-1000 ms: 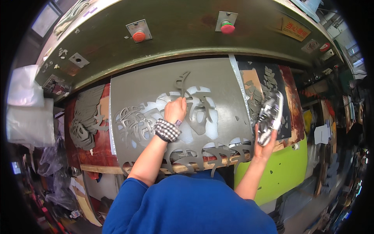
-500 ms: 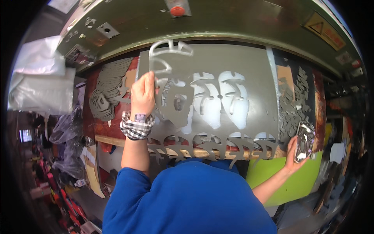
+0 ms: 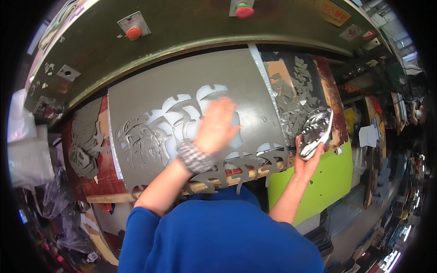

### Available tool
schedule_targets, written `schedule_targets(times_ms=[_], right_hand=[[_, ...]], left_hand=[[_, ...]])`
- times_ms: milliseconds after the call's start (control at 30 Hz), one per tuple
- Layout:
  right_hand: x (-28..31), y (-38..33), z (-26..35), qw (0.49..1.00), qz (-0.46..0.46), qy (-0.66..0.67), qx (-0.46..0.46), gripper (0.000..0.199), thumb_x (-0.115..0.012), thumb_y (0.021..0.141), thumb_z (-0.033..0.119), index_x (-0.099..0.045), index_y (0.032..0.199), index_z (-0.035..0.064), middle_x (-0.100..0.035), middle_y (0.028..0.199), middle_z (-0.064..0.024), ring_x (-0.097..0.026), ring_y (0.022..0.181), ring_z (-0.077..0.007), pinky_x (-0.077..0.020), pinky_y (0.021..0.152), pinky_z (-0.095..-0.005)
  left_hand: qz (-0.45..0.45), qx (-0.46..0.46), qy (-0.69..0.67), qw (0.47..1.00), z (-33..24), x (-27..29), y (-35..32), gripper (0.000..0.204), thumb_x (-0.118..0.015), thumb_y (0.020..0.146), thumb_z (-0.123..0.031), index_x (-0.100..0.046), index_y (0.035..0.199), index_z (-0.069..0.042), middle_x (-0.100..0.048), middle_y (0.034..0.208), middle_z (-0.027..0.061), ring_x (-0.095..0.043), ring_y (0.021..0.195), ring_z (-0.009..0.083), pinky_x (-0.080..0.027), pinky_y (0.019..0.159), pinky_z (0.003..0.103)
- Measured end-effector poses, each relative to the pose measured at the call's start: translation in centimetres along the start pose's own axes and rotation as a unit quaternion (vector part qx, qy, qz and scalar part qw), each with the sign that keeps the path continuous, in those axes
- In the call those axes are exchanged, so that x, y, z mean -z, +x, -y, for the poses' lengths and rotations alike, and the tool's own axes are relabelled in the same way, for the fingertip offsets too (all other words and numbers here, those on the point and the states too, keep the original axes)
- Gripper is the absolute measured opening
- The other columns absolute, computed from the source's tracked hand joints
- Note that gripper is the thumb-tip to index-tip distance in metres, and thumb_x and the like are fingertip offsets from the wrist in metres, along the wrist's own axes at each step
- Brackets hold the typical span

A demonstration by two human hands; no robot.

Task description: The person places a sheet of material under a guillotine-style cutter, aligns it, and presses a button to cut. They remove cut pieces and scraps, then repeat the process with new sheets, stacking the finished pieces on the side.

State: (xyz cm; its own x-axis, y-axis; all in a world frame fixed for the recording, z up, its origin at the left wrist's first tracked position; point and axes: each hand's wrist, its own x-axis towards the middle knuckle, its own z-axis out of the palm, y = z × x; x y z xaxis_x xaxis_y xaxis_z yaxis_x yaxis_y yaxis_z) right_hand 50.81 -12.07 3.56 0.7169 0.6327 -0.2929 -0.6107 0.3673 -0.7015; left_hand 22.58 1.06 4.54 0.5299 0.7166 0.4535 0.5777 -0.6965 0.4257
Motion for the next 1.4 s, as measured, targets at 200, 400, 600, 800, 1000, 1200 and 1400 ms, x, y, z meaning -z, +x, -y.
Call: schedule_targets(times_ms=[200,400,600,800,1000,1200,1400], right_hand=[[-1.6,-2.6,-0.9,0.953,0.122,-0.224,0.163,0.049,-0.064,0.086,0.002,-0.047,0.130,-0.0091,-0.057,0.122,-0.0190,-0.059,0.107,-0.0260,-0.0471,0.096,-0.0364],[-5.1,-3.4,-1.9,0.893,0.179,-0.379,0.162,0.063,-0.079,0.067,-0.006,-0.052,0.125,-0.0078,-0.047,0.134,-0.0186,-0.050,0.120,-0.0235,-0.0418,0.102,-0.0334],[-7.7,-1.6,-6.7,0.662,0.298,-0.623,0.293,0.080,-0.089,0.053,0.013,-0.055,0.125,0.0054,-0.047,0.131,-0.0253,-0.043,0.125,-0.0406,-0.0398,0.101,-0.0448],[-6.7,-0.8,-8.1,0.584,0.328,-0.640,0.376,0.093,-0.091,0.052,0.023,-0.049,0.132,0.0035,-0.046,0.130,-0.0288,-0.044,0.121,-0.0471,-0.0403,0.099,-0.0486],[-6.0,1.1,-9.1,0.636,0.349,-0.579,0.372,0.083,-0.082,0.066,0.027,-0.045,0.134,-0.0012,-0.048,0.130,-0.0301,-0.049,0.118,-0.0459,-0.0405,0.100,-0.0471],[-5.8,3.9,-10.9,0.921,0.196,-0.275,0.193,0.048,-0.048,0.098,0.024,-0.040,0.135,-0.0042,-0.053,0.126,-0.0219,-0.060,0.108,-0.0275,-0.0491,0.091,-0.0355],[-13.1,2.5,-8.1,0.847,0.128,-0.397,0.329,0.058,-0.040,0.101,0.034,-0.029,0.143,-0.0030,-0.041,0.136,-0.0267,-0.043,0.125,-0.0370,-0.0356,0.104,-0.0464]], left_hand=[[0.141,-0.176,-0.192,0.955,-7.8,-9.9,1.2,0.049,-0.065,0.077,-0.024,-0.057,0.118,0.002,-0.049,0.128,0.0240,-0.042,0.125,0.0390,-0.031,0.109,0.052],[0.468,-0.158,-0.336,0.802,-11.9,-4.5,-1.9,0.019,-0.059,0.085,-0.020,-0.065,0.094,-0.004,-0.067,0.089,0.0147,-0.065,0.079,0.0336,-0.053,0.071,0.044],[0.228,0.075,-0.345,0.908,-1.5,3.6,-3.8,0.024,-0.062,0.086,-0.010,-0.066,0.109,-0.005,-0.069,0.096,0.0136,-0.066,0.083,0.0297,-0.054,0.075,0.036],[-0.025,0.266,-0.006,0.964,3.3,13.2,-16.2,0.019,-0.055,0.089,0.000,-0.064,0.106,0.002,-0.068,0.092,0.0141,-0.066,0.084,0.0270,-0.051,0.075,0.033],[-0.229,0.438,0.148,0.857,5.1,13.8,-27.5,0.025,-0.054,0.091,-0.005,-0.053,0.115,0.002,-0.052,0.101,0.0142,-0.052,0.089,0.0264,-0.044,0.080,0.035],[-0.295,0.393,0.196,0.848,7.0,11.1,-29.2,0.025,-0.056,0.091,-0.011,-0.050,0.111,0.002,-0.049,0.102,0.0151,-0.047,0.089,0.0279,-0.040,0.078,0.036],[-0.260,0.503,0.122,0.815,6.6,12.0,-27.6,0.035,-0.052,0.096,-0.018,-0.046,0.126,-0.003,-0.058,0.107,0.0216,-0.057,0.090,0.0340,-0.045,0.081,0.039]])
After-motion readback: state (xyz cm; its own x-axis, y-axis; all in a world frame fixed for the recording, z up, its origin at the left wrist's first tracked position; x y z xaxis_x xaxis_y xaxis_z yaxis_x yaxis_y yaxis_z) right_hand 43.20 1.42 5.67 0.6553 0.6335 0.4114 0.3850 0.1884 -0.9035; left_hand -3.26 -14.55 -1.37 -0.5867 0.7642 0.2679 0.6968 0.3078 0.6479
